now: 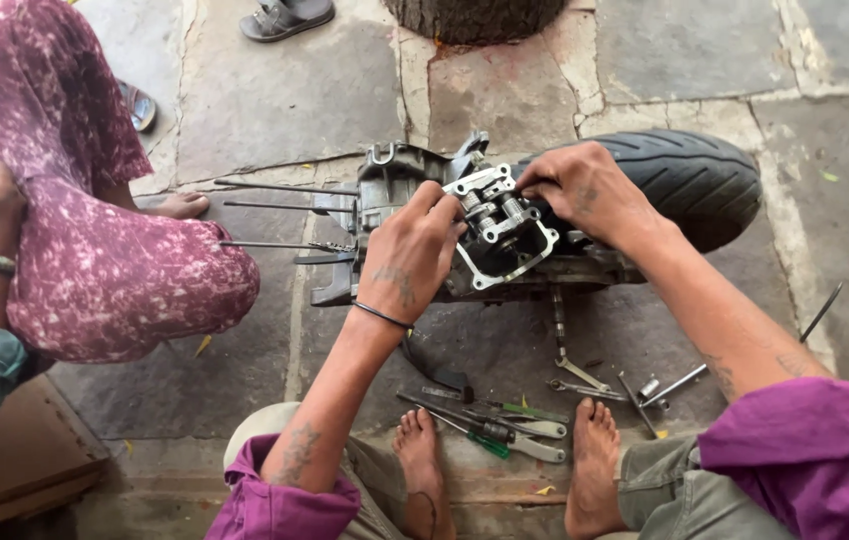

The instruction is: Repairing and assembling parts of a motorcycle engine block.

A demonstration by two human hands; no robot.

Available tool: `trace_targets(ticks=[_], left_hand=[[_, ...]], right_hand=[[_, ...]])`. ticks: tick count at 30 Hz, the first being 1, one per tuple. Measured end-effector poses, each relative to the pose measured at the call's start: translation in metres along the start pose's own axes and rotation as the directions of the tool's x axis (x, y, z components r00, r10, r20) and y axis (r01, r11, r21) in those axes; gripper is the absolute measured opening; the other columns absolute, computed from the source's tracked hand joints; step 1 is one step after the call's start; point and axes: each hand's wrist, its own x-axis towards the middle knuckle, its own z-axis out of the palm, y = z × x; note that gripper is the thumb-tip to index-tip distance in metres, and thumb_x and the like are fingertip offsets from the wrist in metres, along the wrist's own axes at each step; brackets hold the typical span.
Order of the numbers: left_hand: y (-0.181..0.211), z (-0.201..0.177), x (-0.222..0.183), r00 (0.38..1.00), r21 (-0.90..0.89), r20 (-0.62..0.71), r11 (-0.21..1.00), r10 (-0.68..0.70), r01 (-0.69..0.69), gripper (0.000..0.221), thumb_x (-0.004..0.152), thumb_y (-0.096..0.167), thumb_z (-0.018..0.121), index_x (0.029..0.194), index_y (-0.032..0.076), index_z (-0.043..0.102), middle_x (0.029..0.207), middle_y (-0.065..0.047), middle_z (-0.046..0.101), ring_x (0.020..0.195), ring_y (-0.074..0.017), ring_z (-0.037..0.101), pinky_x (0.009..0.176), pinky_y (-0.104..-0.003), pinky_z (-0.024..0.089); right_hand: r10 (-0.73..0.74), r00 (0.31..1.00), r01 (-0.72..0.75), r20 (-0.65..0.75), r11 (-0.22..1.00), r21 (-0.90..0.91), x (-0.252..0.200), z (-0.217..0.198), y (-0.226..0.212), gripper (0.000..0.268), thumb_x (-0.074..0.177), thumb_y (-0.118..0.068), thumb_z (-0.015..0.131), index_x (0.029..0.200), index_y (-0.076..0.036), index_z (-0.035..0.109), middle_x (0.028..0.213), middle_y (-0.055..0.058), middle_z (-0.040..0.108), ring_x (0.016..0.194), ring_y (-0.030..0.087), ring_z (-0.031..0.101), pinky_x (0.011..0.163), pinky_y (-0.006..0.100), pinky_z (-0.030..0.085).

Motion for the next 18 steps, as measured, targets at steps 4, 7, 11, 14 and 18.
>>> trace_targets(ticks=[4,7,11,14,18], left_hand=[[-0.012,0.001,-0.001,0.998,-0.021,0.024,0.998,0.064,-0.064,0.015,0.090,0.010,0.072,0.100,0.003,0.063,0.101,-0.012,0.059,0.087,-0.0370,0.065,0.073,-0.047,0.051],[-0.013,-0.001,0.001,0.998,-0.035,0.025,0.998,0.062,-0.061,0.023,0.087,0.006,0.072,0.109,0.003,0.066,0.104,-0.013,0.060,0.087,-0.0364,0.066,0.072,-0.047,0.052],[-0.017,-0.003,0.001,1.000,-0.026,-0.014,0.999,0.019,-0.019,0.026,0.089,0.003,0.071,0.114,0.002,0.066,0.111,-0.011,0.062,0.088,-0.0312,0.070,0.076,-0.042,0.056],[-0.015,-0.006,0.000,0.998,0.011,-0.015,0.998,-0.061,0.061,0.024,0.092,0.008,0.072,0.115,0.004,0.068,0.116,-0.010,0.064,0.093,-0.0310,0.071,0.079,-0.042,0.056],[-0.024,-0.006,-0.002,0.996,-0.001,0.091,1.000,0.002,-0.002,0.079,0.078,0.042,0.089,0.135,-0.001,0.056,0.140,-0.021,0.054,0.122,-0.0405,0.059,0.094,-0.046,0.053]], right_hand=[[-0.014,1.000,0.014,-0.014,1.000,-0.011,-0.006,0.006,0.007,0.019,0.087,-0.005,0.073,0.105,-0.003,0.078,0.099,0.016,0.077,0.086,0.030,0.074,0.080,0.038,0.058],[0.044,0.998,-0.043,-0.037,0.998,0.039,-0.010,0.002,0.005,0.026,0.090,-0.010,0.074,0.115,0.000,0.074,0.104,0.019,0.074,0.090,0.033,0.072,0.080,0.041,0.056],[0.039,0.998,-0.039,0.047,0.999,0.019,-0.015,-0.002,0.006,0.026,0.092,-0.008,0.070,0.117,-0.003,0.073,0.105,0.017,0.074,0.096,0.032,0.071,0.085,0.041,0.056],[0.019,0.997,-0.018,0.070,1.000,-0.011,-0.019,-0.005,0.004,0.028,0.092,-0.008,0.069,0.120,-0.003,0.071,0.106,0.017,0.072,0.100,0.033,0.070,0.088,0.042,0.055],[0.009,0.991,-0.010,0.133,1.000,0.007,-0.022,-0.012,0.001,0.045,0.090,-0.005,0.069,0.134,-0.004,0.061,0.114,0.018,0.070,0.106,0.034,0.068,0.092,0.043,0.054]])
